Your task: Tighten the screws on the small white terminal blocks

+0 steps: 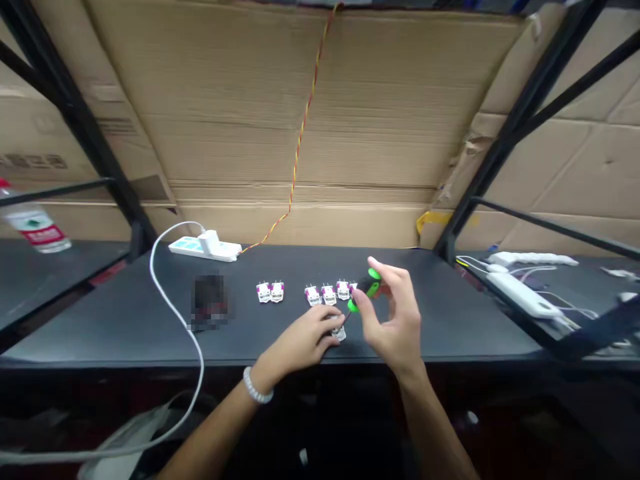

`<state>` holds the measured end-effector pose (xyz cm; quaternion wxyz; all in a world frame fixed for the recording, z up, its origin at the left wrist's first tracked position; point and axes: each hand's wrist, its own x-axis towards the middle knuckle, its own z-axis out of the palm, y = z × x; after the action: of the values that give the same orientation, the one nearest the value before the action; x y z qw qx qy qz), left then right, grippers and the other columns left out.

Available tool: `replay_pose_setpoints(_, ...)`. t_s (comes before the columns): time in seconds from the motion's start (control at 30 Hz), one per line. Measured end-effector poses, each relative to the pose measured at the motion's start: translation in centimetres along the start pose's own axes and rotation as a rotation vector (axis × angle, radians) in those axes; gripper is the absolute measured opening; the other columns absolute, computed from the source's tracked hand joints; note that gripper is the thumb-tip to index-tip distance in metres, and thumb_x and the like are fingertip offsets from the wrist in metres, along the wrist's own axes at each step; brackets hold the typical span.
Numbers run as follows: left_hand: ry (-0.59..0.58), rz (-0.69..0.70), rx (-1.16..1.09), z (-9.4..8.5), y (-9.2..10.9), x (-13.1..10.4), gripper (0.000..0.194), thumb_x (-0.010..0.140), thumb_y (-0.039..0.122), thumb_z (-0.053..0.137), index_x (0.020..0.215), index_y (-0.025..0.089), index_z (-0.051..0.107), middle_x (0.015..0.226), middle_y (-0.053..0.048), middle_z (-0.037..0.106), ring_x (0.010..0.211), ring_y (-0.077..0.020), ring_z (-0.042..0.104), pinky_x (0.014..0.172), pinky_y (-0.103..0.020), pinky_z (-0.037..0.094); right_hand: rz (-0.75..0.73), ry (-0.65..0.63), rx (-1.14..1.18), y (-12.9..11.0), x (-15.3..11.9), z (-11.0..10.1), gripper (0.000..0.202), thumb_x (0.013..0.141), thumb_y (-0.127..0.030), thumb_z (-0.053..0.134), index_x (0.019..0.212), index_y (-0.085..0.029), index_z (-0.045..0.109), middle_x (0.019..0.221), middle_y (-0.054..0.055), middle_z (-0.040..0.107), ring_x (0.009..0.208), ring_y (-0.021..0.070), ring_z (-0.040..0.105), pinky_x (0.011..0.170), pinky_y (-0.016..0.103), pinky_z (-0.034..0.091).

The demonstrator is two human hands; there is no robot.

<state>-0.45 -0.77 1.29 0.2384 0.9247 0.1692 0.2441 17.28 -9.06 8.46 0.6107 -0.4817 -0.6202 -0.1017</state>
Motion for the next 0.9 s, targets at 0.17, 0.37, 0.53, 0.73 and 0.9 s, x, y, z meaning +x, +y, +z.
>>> replay_pose_setpoints(0.17,-0.004,-0.008,0.004,-0.2,0.2,0.1,0.023,0.103,0.021,0.066,0.125,0.023,0.072,0.141,-0.011,0.065,0.135,-0.0282,0.060,0.119,-0.046,0.051,0.000,0.007,-0.008,0.3,-0.2,0.0,0.053,0.097,-0.022,0.070,0.149,-0.027,0.060,0.118,0.009,0.063,0.088,0.0197,0.061,0.078,0.038,0.058)
replay_pose_setpoints(0.37,-0.006,-0.005,0.002,-0.2,0.1,0.0,0.029,0.104,0.021,0.065,0.132,0.023,0.070,0.141,-0.012,0.065,0.136,-0.0279,0.060,0.120,-0.045,0.050,-0.003,0.056,-0.028,0.4,0.0,-0.4,0.052,0.095,-0.022,0.072,0.146,-0.026,0.062,0.116,0.008,0.064,0.086,0.0195,0.060,0.079,0.038,0.056)
replay_pose_setpoints(0.53,0.001,-0.046,-0.003,-0.2,0.2,-0.1,0.034,0.102,0.020,0.068,0.135,0.022,0.064,0.142,-0.011,0.065,0.137,-0.0279,0.059,0.122,-0.046,0.049,0.004,0.117,-0.048,1.1,0.4,-0.8,0.049,0.093,-0.026,0.077,0.141,-0.025,0.065,0.114,0.007,0.063,0.084,0.0191,0.060,0.075,0.037,0.055)
replay_pose_setpoints(0.73,-0.038,0.006,0.017,-0.5,0.3,0.1,0.020,0.105,0.017,0.062,0.121,0.024,0.070,0.148,-0.009,0.064,0.141,-0.0264,0.057,0.122,-0.045,0.048,0.034,0.190,-0.099,2.1,0.7,-1.6,0.046,0.092,-0.030,0.077,0.136,-0.024,0.066,0.109,0.006,0.062,0.079,0.0178,0.056,0.072,0.036,0.054)
replay_pose_setpoints(0.9,-0.081,0.070,0.034,-0.4,0.2,0.3,0.042,0.107,0.015,0.053,0.144,0.030,0.066,0.154,-0.006,0.063,0.139,-0.0260,0.057,0.121,-0.048,0.049,0.032,0.207,-0.110,2.4,1.0,-1.9,0.045,0.092,-0.030,0.077,0.135,-0.024,0.067,0.108,0.006,0.062,0.079,0.0173,0.056,0.071,0.036,0.054)
